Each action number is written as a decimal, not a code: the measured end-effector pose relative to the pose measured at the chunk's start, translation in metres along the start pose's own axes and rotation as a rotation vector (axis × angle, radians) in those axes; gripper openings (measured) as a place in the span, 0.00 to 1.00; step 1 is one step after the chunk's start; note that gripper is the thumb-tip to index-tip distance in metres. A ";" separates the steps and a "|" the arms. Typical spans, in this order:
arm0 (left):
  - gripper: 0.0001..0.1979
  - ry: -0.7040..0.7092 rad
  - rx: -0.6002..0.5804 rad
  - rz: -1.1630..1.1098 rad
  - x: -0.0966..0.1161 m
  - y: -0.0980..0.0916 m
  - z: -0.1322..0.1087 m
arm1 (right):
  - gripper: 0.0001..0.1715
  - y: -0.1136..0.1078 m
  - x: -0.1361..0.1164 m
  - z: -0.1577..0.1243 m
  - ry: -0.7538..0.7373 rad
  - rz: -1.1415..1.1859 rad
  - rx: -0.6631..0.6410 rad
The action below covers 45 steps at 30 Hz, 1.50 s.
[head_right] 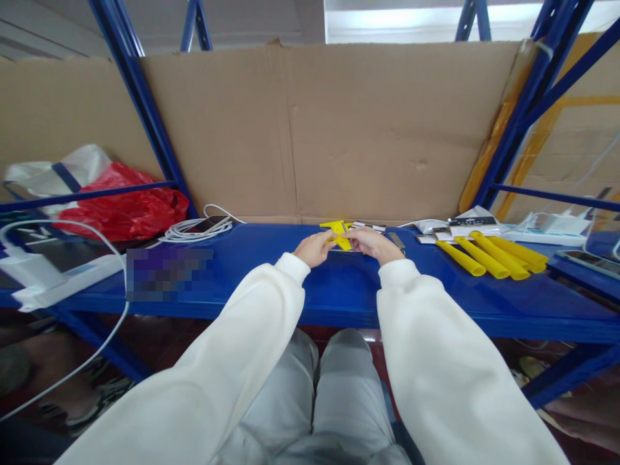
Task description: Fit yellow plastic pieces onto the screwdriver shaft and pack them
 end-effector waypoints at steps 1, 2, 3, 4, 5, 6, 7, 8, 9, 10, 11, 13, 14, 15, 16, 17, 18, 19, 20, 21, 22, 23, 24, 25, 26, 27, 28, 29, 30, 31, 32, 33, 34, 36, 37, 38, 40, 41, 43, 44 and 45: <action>0.18 -0.007 -0.003 0.010 0.001 0.000 -0.001 | 0.18 -0.001 0.000 0.000 -0.008 -0.016 -0.005; 0.19 -0.019 -0.004 0.020 0.001 0.000 -0.001 | 0.19 -0.001 0.001 0.000 -0.016 -0.032 -0.013; 0.19 -0.031 -0.004 0.028 0.001 -0.001 -0.002 | 0.20 -0.002 0.001 0.000 -0.023 -0.046 -0.020; 0.21 -0.041 -0.002 0.034 0.002 -0.001 -0.002 | 0.20 -0.001 0.002 0.000 -0.026 -0.057 -0.030; 0.22 -0.047 0.000 0.037 0.002 -0.001 -0.003 | 0.21 -0.001 0.002 0.000 -0.026 -0.063 -0.039; 0.23 -0.048 0.001 0.038 0.002 -0.001 -0.003 | 0.21 -0.001 0.002 0.000 -0.026 -0.066 -0.050; 0.24 -0.045 0.000 0.038 0.003 -0.001 -0.003 | 0.21 0.000 0.003 -0.001 -0.026 -0.068 -0.061; 0.24 -0.039 -0.004 0.037 0.003 -0.001 -0.003 | 0.20 0.000 0.003 -0.001 -0.028 -0.070 -0.075; 0.24 -0.031 -0.009 0.037 0.003 -0.001 -0.003 | 0.20 0.000 0.003 -0.001 -0.034 -0.073 -0.091; 0.24 -0.025 -0.013 0.036 0.003 -0.001 -0.003 | 0.20 0.000 0.003 -0.002 -0.043 -0.079 -0.111; 0.24 -0.021 -0.015 0.034 0.004 -0.001 -0.003 | 0.20 0.000 0.002 -0.002 -0.050 -0.087 -0.133; 0.23 -0.016 -0.013 0.027 0.004 -0.001 -0.003 | 0.20 -0.003 0.003 -0.002 -0.053 -0.100 -0.172; 0.23 -0.016 -0.010 0.023 0.004 -0.001 -0.003 | 0.20 -0.005 0.003 -0.002 -0.052 -0.099 -0.183; 0.23 -0.016 -0.007 0.019 0.003 -0.001 -0.003 | 0.19 -0.007 0.003 -0.002 -0.050 -0.091 -0.186; 0.23 -0.016 -0.004 0.015 0.003 -0.001 -0.003 | 0.18 -0.010 0.003 -0.001 -0.049 -0.078 -0.178; 0.23 -0.016 -0.003 0.012 0.003 -0.001 -0.002 | 0.17 -0.013 0.004 -0.001 -0.050 -0.063 -0.166; 0.23 -0.015 -0.002 0.009 0.002 0.000 -0.002 | 0.17 -0.015 0.004 0.000 -0.051 -0.050 -0.153; 0.23 -0.014 -0.002 0.008 0.002 0.000 -0.002 | 0.17 -0.017 0.004 0.001 -0.050 -0.042 -0.144; 0.22 -0.012 -0.003 0.007 0.001 0.000 -0.001 | 0.17 -0.018 0.005 0.001 -0.047 -0.037 -0.137; 0.22 -0.009 -0.003 0.006 0.001 0.001 -0.001 | 0.17 -0.019 0.005 0.001 -0.044 -0.035 -0.132; 0.22 -0.007 -0.002 0.006 0.001 0.001 -0.001 | 0.18 -0.019 0.006 0.001 -0.039 -0.034 -0.127; 0.22 -0.006 0.000 0.006 0.000 0.001 -0.001 | 0.17 -0.019 0.006 0.001 -0.035 -0.033 -0.121; 0.22 -0.005 0.003 0.007 0.000 0.001 -0.001 | 0.17 -0.019 0.006 0.001 -0.034 -0.033 -0.114; 0.22 -0.006 0.004 0.007 0.000 0.001 -0.001 | 0.17 -0.018 0.006 0.001 -0.034 -0.036 -0.110; 0.22 -0.006 0.004 0.008 0.000 0.001 -0.001 | 0.17 -0.018 0.006 0.001 -0.036 -0.042 -0.108; 0.22 -0.006 0.000 0.010 0.000 0.001 -0.001 | 0.16 -0.018 0.006 0.002 -0.046 -0.052 -0.103; 0.22 -0.007 -0.005 0.011 0.000 0.001 -0.002 | 0.16 -0.020 0.006 0.003 -0.064 -0.069 -0.083; 0.22 -0.008 -0.009 0.012 0.001 0.000 -0.002 | 0.14 -0.022 0.005 0.005 -0.089 -0.102 -0.039; 0.22 -0.009 -0.012 0.013 0.001 0.000 -0.002 | 0.12 -0.026 0.005 0.007 -0.119 -0.164 0.033; 0.22 -0.010 -0.014 0.013 0.002 0.000 -0.002 | 0.09 -0.031 0.004 0.009 -0.151 -0.261 0.127; 0.22 -0.010 -0.014 0.013 0.002 0.000 -0.003 | 0.07 -0.036 0.003 0.010 -0.180 -0.393 0.229; 0.21 -0.011 -0.014 0.013 0.003 -0.001 -0.003 | 0.06 -0.041 0.002 0.011 -0.201 -0.548 0.323; 0.21 -0.011 -0.016 0.014 0.003 -0.001 -0.003 | 0.06 -0.044 0.002 0.012 -0.213 -0.708 0.391; 0.21 -0.011 -0.023 0.014 0.004 -0.001 -0.004 | 0.10 -0.048 0.003 0.014 -0.206 -0.962 0.447; 0.21 -0.013 -0.025 0.014 0.004 -0.002 -0.004 | 0.12 -0.050 0.005 0.015 -0.180 -1.037 0.455; 0.20 -0.013 -0.026 0.014 0.004 -0.002 -0.004 | 0.13 -0.054 0.007 0.016 -0.141 -1.083 0.464; 0.20 -0.011 -0.028 0.013 0.004 -0.001 -0.004 | 0.16 -0.064 0.012 0.016 -0.048 -1.119 0.505; 0.20 -0.009 -0.032 0.012 0.004 -0.001 -0.004 | 0.18 -0.070 0.014 0.016 -0.005 -1.122 0.534; 0.19 -0.007 -0.040 0.011 0.003 0.000 -0.003 | 0.19 -0.085 0.019 0.018 0.047 -1.122 0.586; 0.19 -0.007 -0.044 0.011 0.003 0.001 -0.003 | 0.19 -0.092 0.022 0.020 0.061 -1.125 0.608; 0.19 -0.008 -0.048 0.012 0.003 0.001 -0.003 | 0.19 -0.098 0.024 0.022 0.062 -1.130 0.618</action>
Point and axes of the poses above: each hand's wrist, its own z-axis towards the middle knuckle, its own y-axis out of the palm, x = y × z, the point moved 4 cm from there along z, towards the middle knuckle, and after that the axes turned 4 degrees about -z, right-handed, at the moved point
